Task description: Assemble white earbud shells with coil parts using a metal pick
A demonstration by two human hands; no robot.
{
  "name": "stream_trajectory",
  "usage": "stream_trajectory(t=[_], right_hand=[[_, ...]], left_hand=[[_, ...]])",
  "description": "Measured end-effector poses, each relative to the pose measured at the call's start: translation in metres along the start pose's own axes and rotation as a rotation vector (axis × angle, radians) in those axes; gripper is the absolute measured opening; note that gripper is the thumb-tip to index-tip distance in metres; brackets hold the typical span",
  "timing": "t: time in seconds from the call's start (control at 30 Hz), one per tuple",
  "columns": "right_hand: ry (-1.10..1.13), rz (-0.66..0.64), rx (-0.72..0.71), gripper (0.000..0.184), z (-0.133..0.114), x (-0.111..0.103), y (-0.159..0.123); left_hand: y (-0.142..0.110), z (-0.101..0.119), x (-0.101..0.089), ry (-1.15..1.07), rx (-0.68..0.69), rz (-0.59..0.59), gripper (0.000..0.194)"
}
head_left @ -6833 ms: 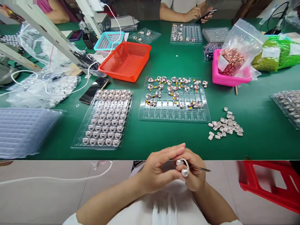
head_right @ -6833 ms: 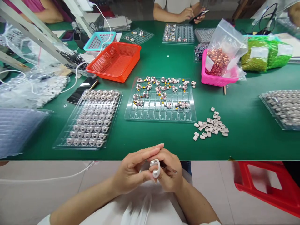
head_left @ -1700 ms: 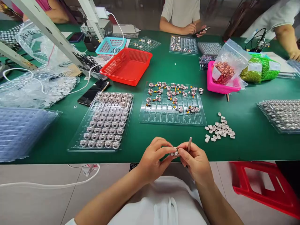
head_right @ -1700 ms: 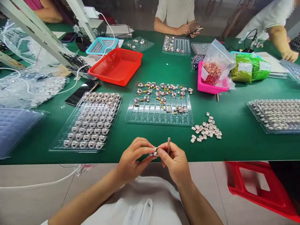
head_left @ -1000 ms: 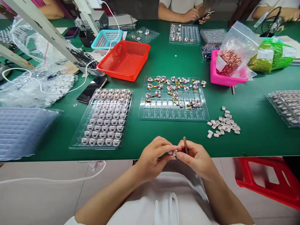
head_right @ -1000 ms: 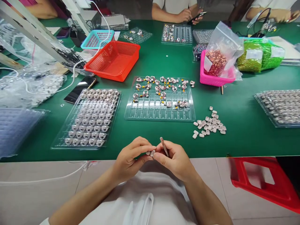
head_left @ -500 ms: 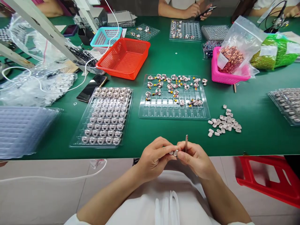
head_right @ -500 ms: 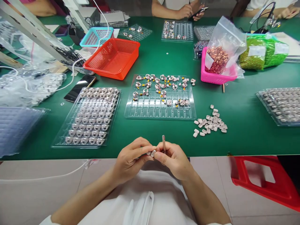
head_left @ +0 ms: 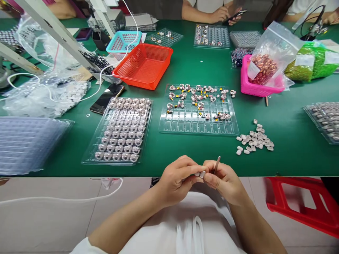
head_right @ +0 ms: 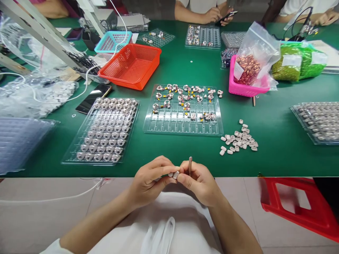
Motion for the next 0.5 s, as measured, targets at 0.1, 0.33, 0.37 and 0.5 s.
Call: stream_trajectory(t=[0.1, 0.33, 0.37, 0.5], right_hand=[[0.019, 0.014, -0.016, 0.018, 0.0, 0.001, 0.0], [0.11, 0.025, 0.026, 0.019, 0.01, 0.003, 0.002], [0.099, 0.027, 0.022, 0.02, 0.009, 0.003, 0.003], [0.02, 0.006, -0.001, 0.015, -0.001, 0.004, 0.003]], left_hand=[[-0.001, 0.0, 0.0, -0.015, 0.025, 0.03, 0.045], [0.0, -0.001, -0.002, -0.01, 0.008, 0.047, 0.042], [0.0, -0.001, -0.003, -0.006, -0.014, 0.044, 0.04], [0.002, -0.007, -0.006, -0.04, -0.164, 0.011, 0.031]])
Point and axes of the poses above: each hand's wrist, its own y-axis towards the middle knuckle, its own x-axis out of the palm, z = x × y, the point moved 7 cm from there along y, towards the middle knuckle, and after that the axes turned 10 degrees about z, right-handed, at the moved point
